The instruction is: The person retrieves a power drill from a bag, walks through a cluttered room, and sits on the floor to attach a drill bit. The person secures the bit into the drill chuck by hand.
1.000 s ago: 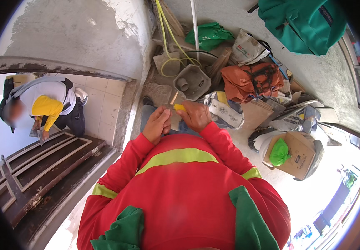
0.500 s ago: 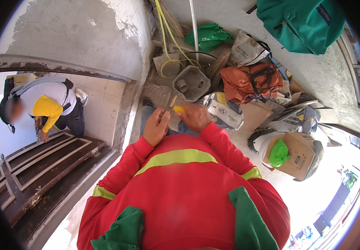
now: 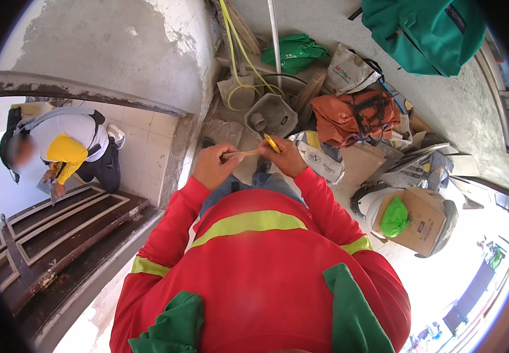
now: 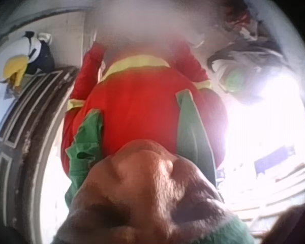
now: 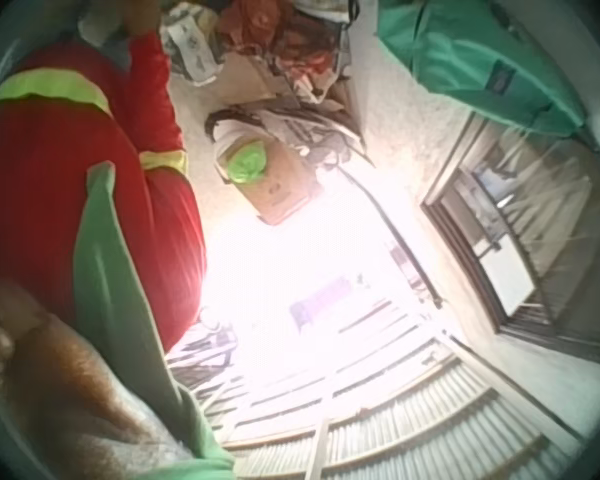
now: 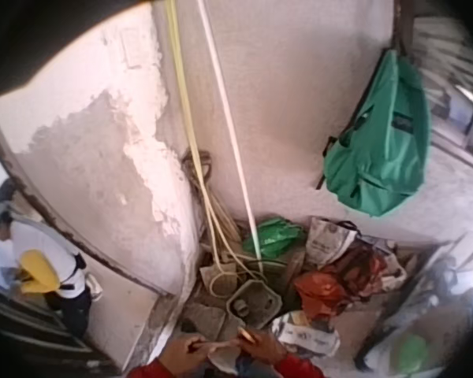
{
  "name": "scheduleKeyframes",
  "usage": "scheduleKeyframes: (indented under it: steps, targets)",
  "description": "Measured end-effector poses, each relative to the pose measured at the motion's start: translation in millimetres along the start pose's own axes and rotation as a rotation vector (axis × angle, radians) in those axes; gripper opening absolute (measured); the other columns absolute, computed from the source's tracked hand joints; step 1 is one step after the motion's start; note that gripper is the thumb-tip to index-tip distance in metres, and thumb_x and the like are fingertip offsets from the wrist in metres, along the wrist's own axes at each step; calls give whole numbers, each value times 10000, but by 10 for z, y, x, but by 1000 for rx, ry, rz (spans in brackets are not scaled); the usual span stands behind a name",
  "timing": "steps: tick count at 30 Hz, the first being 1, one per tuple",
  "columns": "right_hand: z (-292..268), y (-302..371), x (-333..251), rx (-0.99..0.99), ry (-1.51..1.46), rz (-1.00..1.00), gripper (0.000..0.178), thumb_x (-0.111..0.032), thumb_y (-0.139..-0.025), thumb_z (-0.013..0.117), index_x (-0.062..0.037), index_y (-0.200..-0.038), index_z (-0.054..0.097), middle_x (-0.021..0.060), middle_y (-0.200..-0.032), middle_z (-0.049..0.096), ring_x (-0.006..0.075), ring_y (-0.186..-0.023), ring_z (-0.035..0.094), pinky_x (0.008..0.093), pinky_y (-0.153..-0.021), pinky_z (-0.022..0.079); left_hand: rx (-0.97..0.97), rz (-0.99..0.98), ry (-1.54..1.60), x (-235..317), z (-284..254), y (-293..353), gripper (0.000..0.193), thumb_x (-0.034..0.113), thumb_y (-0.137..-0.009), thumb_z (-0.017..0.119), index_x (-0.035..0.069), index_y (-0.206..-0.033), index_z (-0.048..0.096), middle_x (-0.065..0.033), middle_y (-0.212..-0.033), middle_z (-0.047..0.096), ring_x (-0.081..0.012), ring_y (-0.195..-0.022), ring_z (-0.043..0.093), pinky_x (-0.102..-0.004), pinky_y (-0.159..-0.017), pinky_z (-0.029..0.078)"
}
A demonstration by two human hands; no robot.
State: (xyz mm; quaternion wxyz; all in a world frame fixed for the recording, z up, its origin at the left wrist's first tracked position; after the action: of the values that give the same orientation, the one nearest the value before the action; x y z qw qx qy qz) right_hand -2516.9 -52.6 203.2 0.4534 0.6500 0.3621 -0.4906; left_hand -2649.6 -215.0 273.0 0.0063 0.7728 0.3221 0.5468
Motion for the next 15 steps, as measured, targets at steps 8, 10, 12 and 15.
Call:
scheduleKeyframes:
  steps: [8,10,12,15]
  targets:
    - [295,128,178,244,-394,236,199,-237,-956,695,-49,-1008,656,-53,-734,552,23,-607,440,207,-534,335,111,-169,868,-334,554,-176,215,184,-962,690,79,-1138,626,-8,-1016,669,-113,-910,647,-286,-814,523]
    - [321,126,144,263,-382,213,207,-233,-956,694,-42,-1024,653,-55,-731,548,25,-617,453,209,-541,345,130,-198,893,-365,581,-198,226,185,-971,677,83,-1162,612,-7,-1037,663,-119,-937,646,-285,-827,518]
    - [309,164,184,250,-212,228,317,-333,-954,670,-35,-1062,662,34,-749,617,126,-689,567,308,-630,434,132,-190,869,-382,587,-215,208,190,-991,647,84,-1164,603,-6,-1037,657,-128,-946,649,-283,-820,518]
    - [215,240,178,312,-31,158,372,-388,-966,635,-44,-1105,651,139,-780,663,263,-741,660,404,-678,485,168,-211,869,-332,553,-225,189,224,-1039,559,82,-1157,599,5,-986,636,-126,-895,635,-276,-786,512]
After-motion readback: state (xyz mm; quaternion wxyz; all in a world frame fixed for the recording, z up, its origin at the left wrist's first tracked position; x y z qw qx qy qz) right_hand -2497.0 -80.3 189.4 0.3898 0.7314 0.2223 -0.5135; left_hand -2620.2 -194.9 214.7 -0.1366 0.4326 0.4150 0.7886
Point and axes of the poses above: each hand's wrist, its own y-axis away from the middle knuckle, its own z-axis out of the palm, x = y × z, the point moved 5 cm from there along -y, towards the middle knuckle
